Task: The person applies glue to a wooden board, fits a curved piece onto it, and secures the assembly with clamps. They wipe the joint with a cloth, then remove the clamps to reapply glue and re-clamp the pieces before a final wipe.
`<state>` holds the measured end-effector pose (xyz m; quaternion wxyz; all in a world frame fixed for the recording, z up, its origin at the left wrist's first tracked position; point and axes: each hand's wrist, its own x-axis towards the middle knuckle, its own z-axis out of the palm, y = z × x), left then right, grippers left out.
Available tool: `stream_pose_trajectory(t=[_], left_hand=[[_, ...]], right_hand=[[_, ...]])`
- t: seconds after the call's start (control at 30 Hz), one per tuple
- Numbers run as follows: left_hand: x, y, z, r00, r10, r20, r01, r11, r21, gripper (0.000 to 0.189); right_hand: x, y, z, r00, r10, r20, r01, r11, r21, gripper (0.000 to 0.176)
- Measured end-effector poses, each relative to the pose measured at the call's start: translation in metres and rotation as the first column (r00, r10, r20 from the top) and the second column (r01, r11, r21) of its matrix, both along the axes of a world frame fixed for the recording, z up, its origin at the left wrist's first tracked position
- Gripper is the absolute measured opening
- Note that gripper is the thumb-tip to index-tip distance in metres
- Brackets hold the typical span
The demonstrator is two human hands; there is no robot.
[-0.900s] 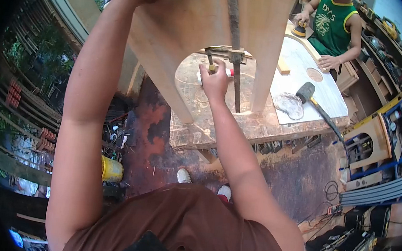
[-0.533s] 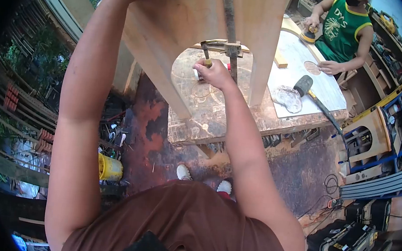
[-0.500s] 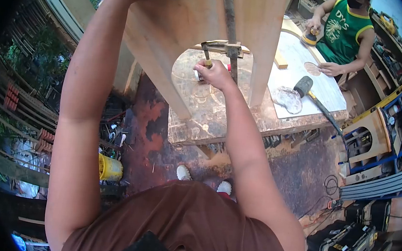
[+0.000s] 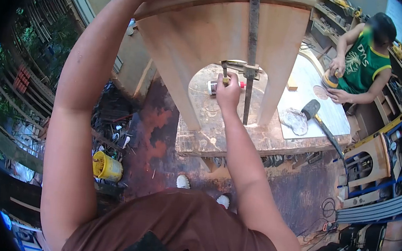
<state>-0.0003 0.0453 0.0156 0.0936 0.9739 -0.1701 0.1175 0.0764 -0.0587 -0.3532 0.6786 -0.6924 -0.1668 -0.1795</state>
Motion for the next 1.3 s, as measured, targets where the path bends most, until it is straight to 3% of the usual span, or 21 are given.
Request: stream_pose_trajectory(t=[0.07,0.1,0.13,0.2,0.23,0.33,0.43,0.47,0.53,0.67,0.73,0.87,0.9,0.93,1.0,1.07,1.1,1.17,1.2,1.27,1.3], left_hand=[[-0.01,0.008,0.002,0.992,-0.036,-0.12,0.048,0.994,0.099,0.051],[-0.015,0.009,0.005,0.956,0.022,-0.294,-0.03,0.999,-0.022,0.055],[-0.022,0.013,0.003,0.957,0.032,-0.287,-0.041,0.999,-0.024,0.055],[-0.034,0.022,-0.004,0.99,0.136,-0.048,-0.122,0.966,0.227,0.06],[-0.032,0.023,-0.005,0.985,0.163,-0.061,-0.146,0.965,0.217,0.071],[-0.026,0.024,-0.006,0.98,0.194,0.038,-0.196,0.92,0.339,0.075],[-0.026,0.026,-0.009,0.983,0.153,0.102,-0.178,0.925,0.334,0.079],[-0.025,0.025,-0.008,0.983,0.15,0.102,-0.176,0.926,0.334,0.079],[-0.029,0.022,-0.005,0.977,0.206,0.047,-0.209,0.914,0.348,0.077],[-0.033,0.022,-0.001,0.969,0.246,-0.027,-0.222,0.913,0.343,0.072],[-0.031,0.035,-0.001,0.989,0.109,-0.098,-0.091,0.982,0.166,0.064],[-0.05,0.062,0.001,0.983,0.156,-0.102,-0.133,0.971,0.201,0.06],[-0.055,0.075,-0.006,1.0,0.012,0.027,-0.018,0.964,0.266,0.054],[-0.053,0.085,-0.017,0.999,0.017,0.039,-0.026,0.965,0.263,0.054],[-0.053,0.105,-0.035,0.911,-0.016,0.413,-0.031,0.994,0.107,0.062],[-0.06,0.106,-0.047,0.878,0.023,0.479,-0.077,0.993,0.093,0.061],[-0.059,0.109,-0.054,0.859,0.033,0.511,-0.068,0.996,0.05,0.059],[-0.051,0.118,-0.066,0.822,0.032,0.568,-0.017,0.999,-0.032,0.052],[-0.049,0.12,-0.069,0.831,0.007,0.557,0.064,0.992,-0.108,0.052],[-0.041,0.129,-0.072,0.795,-0.051,0.604,0.198,0.964,-0.179,0.053],[-0.035,0.133,-0.074,0.775,-0.056,0.629,0.196,0.968,-0.155,0.057]], right_hand=[[-0.006,-0.009,0.016,0.998,0.062,-0.016,-0.062,0.996,-0.057,0.03],[-0.004,-0.008,0.014,0.997,0.073,-0.013,-0.073,0.996,-0.056,0.03],[0.002,-0.009,0.01,0.996,0.09,0.003,-0.089,0.99,-0.113,0.029],[0.009,-0.009,0.007,0.994,0.108,0.015,-0.104,0.98,-0.171,0.027],[0.011,-0.01,0.005,0.99,0.139,0.009,-0.136,0.976,-0.168,0.026],[0.012,-0.014,0.008,0.979,0.205,-0.019,-0.205,0.966,-0.157,0.023],[0.017,-0.016,0.005,0.843,0.529,-0.097,-0.525,0.848,0.072,0.018],[0.021,-0.018,0.004,0.844,0.527,-0.097,-0.522,0.85,0.072,0.018],[0.024,-0.023,0.006,0.681,0.715,-0.159,-0.696,0.699,0.162,0.017],[0.021,-0.025,0.006,0.639,0.754,-0.152,-0.732,0.657,0.18,0.017],[0.018,-0.02,0.003,0.798,0.579,-0.164,-0.571,0.815,0.098,0.017],[0.015,-0.016,-0.009,0.838,0.541,-0.079,-0.532,0.84,0.106,0.019],[0.017,-0.014,-0.013,0.883,0.467,-0.036,-0.466,0.884,0.039,0.021],[0.019,-0.013,-0.015,0.922,0.388,0.017,-0.387,0.922,-0.025,0.024],[0.018,-0.014,-0.01,0.926,0.376,-0.016,-0.376,0.921,-0.103,0.03],[0.003,-0.018,0.01,0.985,0.171,0.014,-0.159,0.94,-0.301,0.037],[-0.012,-0.026,0.026,1.0,0.012,-0.022,-0.022,0.815,-0.58,0.045],[-0.045,-0.05,0.072,0.995,0.082,-0.052,-0.087,0.5,-0.862,0.052],[-0.052,-0.06,0.086,0.992,0.123,-0.033,-0.084,0.437,-0.896,0.053],[-0.085,-0.061,0.142,0.964,0.264,0.018,-0.184,0.72,-0.669,0.042],[-0.095,-0.055,0.168,0.923,0.288,0.256,-0.093,0.811,-0.577,0.039]])
